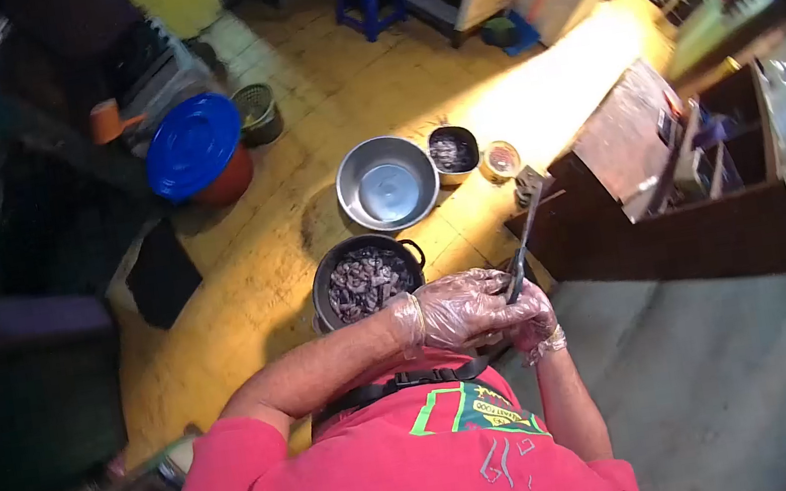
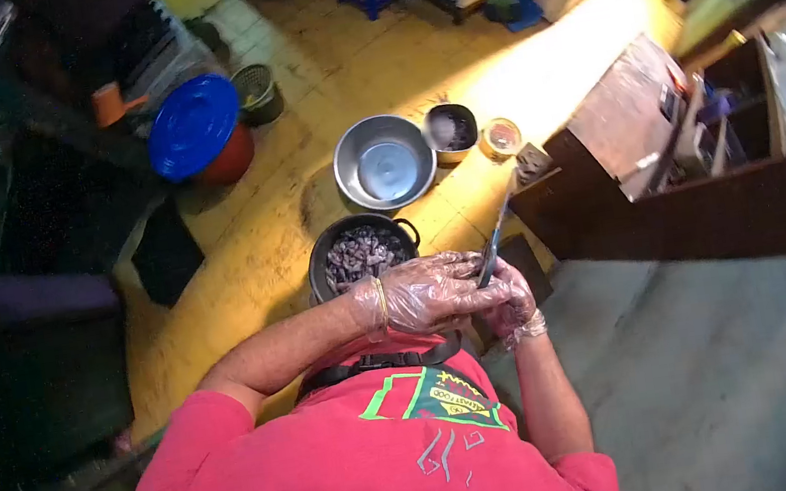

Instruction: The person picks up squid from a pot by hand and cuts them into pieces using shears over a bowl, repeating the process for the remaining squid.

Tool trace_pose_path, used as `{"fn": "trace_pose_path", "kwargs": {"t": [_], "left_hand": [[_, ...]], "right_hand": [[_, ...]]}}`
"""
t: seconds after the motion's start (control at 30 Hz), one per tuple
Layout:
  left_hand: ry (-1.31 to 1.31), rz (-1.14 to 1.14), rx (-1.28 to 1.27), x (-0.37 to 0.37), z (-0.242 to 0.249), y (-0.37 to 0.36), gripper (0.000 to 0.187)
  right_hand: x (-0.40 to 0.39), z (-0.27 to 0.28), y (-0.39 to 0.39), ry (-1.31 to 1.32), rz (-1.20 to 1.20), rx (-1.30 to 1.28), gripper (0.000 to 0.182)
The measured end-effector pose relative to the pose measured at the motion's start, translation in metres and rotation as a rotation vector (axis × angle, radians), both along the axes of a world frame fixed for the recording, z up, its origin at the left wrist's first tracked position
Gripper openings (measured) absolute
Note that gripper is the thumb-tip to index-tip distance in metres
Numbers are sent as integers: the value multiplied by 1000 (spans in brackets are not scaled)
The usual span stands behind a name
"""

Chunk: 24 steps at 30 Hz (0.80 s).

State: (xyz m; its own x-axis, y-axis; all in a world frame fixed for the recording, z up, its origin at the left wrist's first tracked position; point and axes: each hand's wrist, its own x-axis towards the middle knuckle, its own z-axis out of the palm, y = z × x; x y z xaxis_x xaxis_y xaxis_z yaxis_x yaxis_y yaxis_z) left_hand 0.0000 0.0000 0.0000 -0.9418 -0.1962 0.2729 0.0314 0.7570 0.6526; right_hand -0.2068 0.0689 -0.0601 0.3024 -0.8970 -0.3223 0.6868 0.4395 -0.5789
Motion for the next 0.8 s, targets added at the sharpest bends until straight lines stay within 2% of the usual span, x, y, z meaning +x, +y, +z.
{"fn": "trace_pose_path", "kwargs": {"t": [0.07,0.1,0.17,0.23,0.3,0.33,0.37,0.4,0.43,0.47,0.5,0.53,0.6,0.63,0.7,0.73,0.8], "left_hand": [[-81,179,42,8,5,18,58],[-128,222,34,2,-2,0,58],[-224,318,100,10,-18,4,55],[-68,442,215,26,-47,2,40],[-7,758,272,63,-82,9,38],[83,969,533,86,-108,14,38],[190,1178,803,110,-138,20,37],[284,1352,800,142,-172,27,35],[555,1563,1105,172,-195,49,40],[770,1905,1401,194,-215,70,52],[971,2055,1418,218,-261,106,63],[1050,2094,1477,228,-277,136,65],[1034,2096,1579,220,-280,178,64],[1051,2097,1658,209,-282,189,63],[1130,2133,1657,181,-289,204,62],[1174,2138,1655,164,-295,214,60],[1348,2151,1682,124,-324,214,56]], "right_hand": [[-7,-4,-1,44,91,71,58],[-22,-35,-30,-3,134,63,58],[-46,-77,-45,78,163,81,51],[-66,-70,-61,116,223,138,47],[-73,-77,-70,261,258,167,46],[-69,-76,-70,127,174,85,37],[-66,-76,-74,135,184,86,37],[-63,-75,-81,208,145,128,33],[-63,-72,-83,292,115,182,29],[-54,-61,-90,288,134,211,14],[-61,-66,-95,312,169,227,14],[-67,-77,-106,371,234,208,14],[-74,-89,-134,466,360,171,15],[-74,-94,-150,476,397,170,15],[-68,-114,-179,531,412,230,18],[-69,-132,-196,457,456,248,20],[-65,-167,-230,537,573,316,21]]}}
